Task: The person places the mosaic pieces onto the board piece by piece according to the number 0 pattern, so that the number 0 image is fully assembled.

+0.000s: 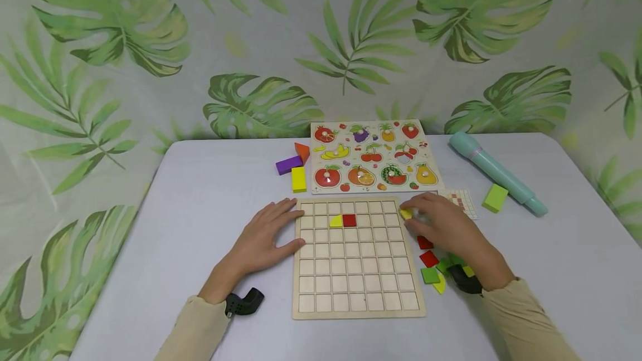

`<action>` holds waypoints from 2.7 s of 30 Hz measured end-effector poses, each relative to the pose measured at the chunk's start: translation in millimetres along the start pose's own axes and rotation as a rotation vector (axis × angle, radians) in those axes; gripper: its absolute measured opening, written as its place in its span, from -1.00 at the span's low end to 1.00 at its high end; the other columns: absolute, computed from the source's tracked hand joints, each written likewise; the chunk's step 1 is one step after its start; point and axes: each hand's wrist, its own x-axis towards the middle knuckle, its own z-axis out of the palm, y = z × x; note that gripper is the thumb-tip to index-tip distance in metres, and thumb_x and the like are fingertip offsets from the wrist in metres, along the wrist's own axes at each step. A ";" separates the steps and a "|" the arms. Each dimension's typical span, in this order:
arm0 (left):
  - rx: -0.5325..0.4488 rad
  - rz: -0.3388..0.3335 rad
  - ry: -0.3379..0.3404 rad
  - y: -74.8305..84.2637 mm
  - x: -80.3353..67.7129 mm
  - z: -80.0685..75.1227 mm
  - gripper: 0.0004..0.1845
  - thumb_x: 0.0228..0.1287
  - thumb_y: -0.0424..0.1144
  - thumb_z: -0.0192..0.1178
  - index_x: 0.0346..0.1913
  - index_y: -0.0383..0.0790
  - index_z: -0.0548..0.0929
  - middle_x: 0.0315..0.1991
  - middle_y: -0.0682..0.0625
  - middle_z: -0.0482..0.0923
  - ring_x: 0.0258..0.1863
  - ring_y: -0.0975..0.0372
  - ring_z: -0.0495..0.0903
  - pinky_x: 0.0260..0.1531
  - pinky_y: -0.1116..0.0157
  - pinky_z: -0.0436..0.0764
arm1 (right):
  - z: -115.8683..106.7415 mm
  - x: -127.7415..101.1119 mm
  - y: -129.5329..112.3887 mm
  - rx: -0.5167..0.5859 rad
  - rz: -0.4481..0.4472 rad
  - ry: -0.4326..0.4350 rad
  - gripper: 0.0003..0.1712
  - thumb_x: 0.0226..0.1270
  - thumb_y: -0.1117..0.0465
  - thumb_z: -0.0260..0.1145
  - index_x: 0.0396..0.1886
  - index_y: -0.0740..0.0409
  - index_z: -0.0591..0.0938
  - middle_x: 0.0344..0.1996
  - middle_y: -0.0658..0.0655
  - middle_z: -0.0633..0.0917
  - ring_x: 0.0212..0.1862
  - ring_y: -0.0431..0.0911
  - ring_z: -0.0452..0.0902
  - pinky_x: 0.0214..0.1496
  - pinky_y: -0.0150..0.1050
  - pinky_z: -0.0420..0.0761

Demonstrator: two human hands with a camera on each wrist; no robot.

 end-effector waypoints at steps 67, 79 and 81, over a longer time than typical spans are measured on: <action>-0.008 0.015 0.010 0.4 -1.9 -2.9 -0.32 0.37 0.19 0.25 0.46 0.00 0.50 0.60 -0.01 0.23 0.61 0.06 0.16 0.63 0.01 0.08 | -17.9 -36.9 9.4 0.088 -0.116 -0.019 -0.57 0.29 0.32 0.49 0.15 0.03 0.73 0.00 -0.01 0.75 -0.19 -0.20 0.52 -0.32 -0.39 0.60; -0.007 0.000 -0.009 -0.8 -0.6 -1.6 -0.33 0.38 0.21 0.23 0.46 0.02 0.49 0.61 0.02 0.21 0.63 0.11 0.12 0.65 0.06 0.04 | -34.4 -50.5 44.6 0.110 -0.067 -0.084 -0.58 0.19 0.21 0.59 0.07 0.05 0.76 -0.39 -0.17 0.59 -0.31 -0.32 0.42 -0.36 -0.43 0.55; -0.004 0.002 -0.007 -0.7 -0.5 -1.9 -0.33 0.38 0.21 0.23 0.46 0.02 0.50 0.61 0.02 0.21 0.63 0.12 0.12 0.65 0.07 0.03 | -34.7 -51.5 50.0 0.115 -0.066 -0.112 -0.58 0.18 0.23 0.59 0.06 0.07 0.75 -0.37 -0.17 0.60 -0.30 -0.33 0.43 -0.35 -0.43 0.57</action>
